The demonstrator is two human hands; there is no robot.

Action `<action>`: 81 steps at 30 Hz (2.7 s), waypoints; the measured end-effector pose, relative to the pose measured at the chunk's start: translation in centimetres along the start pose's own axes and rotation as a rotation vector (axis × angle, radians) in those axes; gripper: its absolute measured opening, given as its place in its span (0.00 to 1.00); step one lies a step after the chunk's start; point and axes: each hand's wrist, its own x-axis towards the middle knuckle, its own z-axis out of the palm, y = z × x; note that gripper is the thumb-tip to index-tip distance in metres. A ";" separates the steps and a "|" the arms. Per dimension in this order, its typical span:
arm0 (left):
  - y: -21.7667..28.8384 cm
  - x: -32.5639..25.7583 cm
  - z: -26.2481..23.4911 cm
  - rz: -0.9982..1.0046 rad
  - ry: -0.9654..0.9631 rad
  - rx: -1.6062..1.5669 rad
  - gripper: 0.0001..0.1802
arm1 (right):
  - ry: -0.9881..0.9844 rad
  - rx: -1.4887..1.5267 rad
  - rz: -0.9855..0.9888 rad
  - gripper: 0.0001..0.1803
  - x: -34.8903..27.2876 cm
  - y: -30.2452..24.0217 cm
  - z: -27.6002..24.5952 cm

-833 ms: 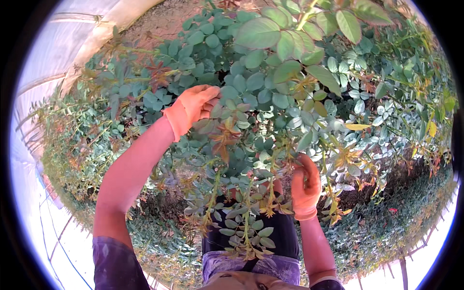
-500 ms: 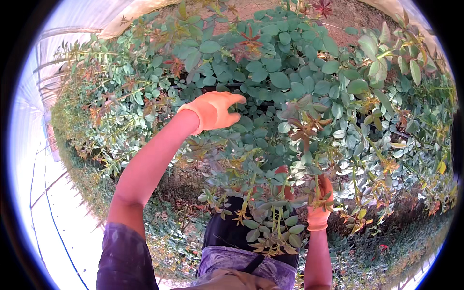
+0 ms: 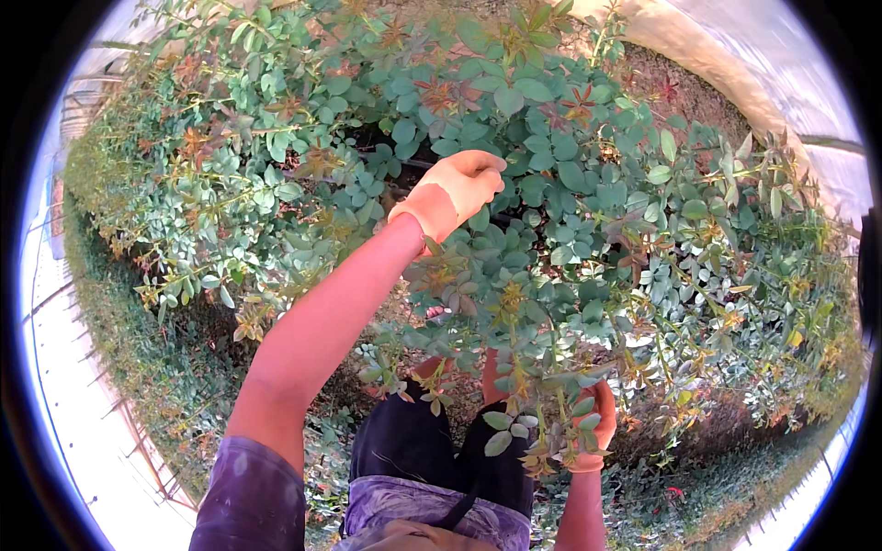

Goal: The person prunes rose plants in a greenhouse by hand, pinching and removing small stems and leaves.

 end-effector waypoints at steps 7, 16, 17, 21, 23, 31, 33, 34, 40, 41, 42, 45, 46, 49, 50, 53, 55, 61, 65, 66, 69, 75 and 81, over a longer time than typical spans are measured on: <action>1.8 -9.0 -2.1 0.097 0.057 -0.218 0.20 | 0.212 -0.219 -0.426 0.20 4.3 -17.0 1.1; -1.9 -26.6 -3.2 -0.161 0.262 -0.331 0.20 | -0.252 -0.902 -0.636 0.17 18.5 -30.2 10.7; -2.4 -28.2 -2.9 -0.196 0.270 -0.357 0.21 | -0.269 -0.925 -0.604 0.16 19.9 -30.3 12.0; -6.0 -33.2 -0.7 -0.303 0.346 -0.477 0.18 | -0.192 -1.117 -0.590 0.13 27.8 -32.2 17.0; -6.1 -34.3 0.8 -0.390 0.406 -0.455 0.19 | 0.007 -1.333 -0.557 0.12 34.5 -34.0 18.5; -10.4 -38.1 6.1 -0.458 0.392 -0.580 0.17 | -0.407 -1.718 -0.024 0.14 50.0 -30.2 21.3; -11.1 -37.7 6.8 -0.496 0.378 -0.621 0.18 | -0.371 -1.859 -0.245 0.12 51.6 -27.6 20.9; -10.5 -39.1 7.1 -0.548 0.432 -0.607 0.18 | -0.272 -1.702 -0.160 0.11 47.3 -26.4 24.6; -12.9 -39.7 7.4 -0.437 0.464 -0.517 0.19 | -0.515 -1.850 -0.644 0.14 41.1 -23.9 26.2; -13.1 -40.1 7.2 -0.462 0.489 -0.511 0.19 | -0.580 -1.902 -0.572 0.13 40.5 -24.1 26.7; -13.0 -40.3 7.1 -0.458 0.500 -0.510 0.20 | -0.538 -1.812 -0.637 0.12 40.2 -23.4 26.5; -12.9 -40.2 6.7 -0.456 0.499 -0.488 0.20 | -0.543 -1.771 -0.653 0.10 39.9 -23.4 24.9; -13.5 -40.7 6.7 -0.459 0.492 -0.486 0.20 | -0.533 -1.729 -0.637 0.10 39.7 -23.0 25.1; -15.0 -41.4 6.9 -0.469 0.462 -0.493 0.19 | -0.469 -1.602 -0.645 0.09 39.1 -21.2 24.2; -15.2 -41.1 7.0 -0.466 0.445 -0.474 0.21 | -0.483 -1.652 -0.587 0.10 39.3 -21.1 23.8; -14.4 -41.3 7.3 -0.464 0.434 -0.433 0.23 | -0.608 -1.768 -0.457 0.13 37.3 -21.3 24.0; -14.1 -41.2 7.5 -0.468 0.424 -0.437 0.23 | -0.735 -1.828 -0.430 0.15 36.1 -21.1 23.5; -13.1 -40.6 7.7 -0.484 0.403 -0.463 0.20 | -0.705 -2.022 -0.638 0.12 37.8 -13.8 20.8; -14.5 -42.2 7.5 -0.494 0.428 -0.463 0.20 | -0.841 -2.111 -0.671 0.14 37.4 -13.5 21.6; -14.7 -42.3 7.4 -0.498 0.418 -0.452 0.21 | -0.853 -2.114 -0.653 0.15 37.7 -13.6 21.6; -14.2 -42.6 7.0 -0.547 0.410 -0.419 0.23 | -0.979 -2.081 -0.550 0.17 37.5 -14.5 22.0; -15.3 -41.9 6.4 -0.469 0.423 -0.477 0.20 | -0.874 -1.726 -0.320 0.18 40.6 -11.2 18.0; -19.8 -45.0 6.9 -0.507 0.458 -0.446 0.22 | -0.379 -1.137 -0.091 0.21 40.0 -14.9 18.3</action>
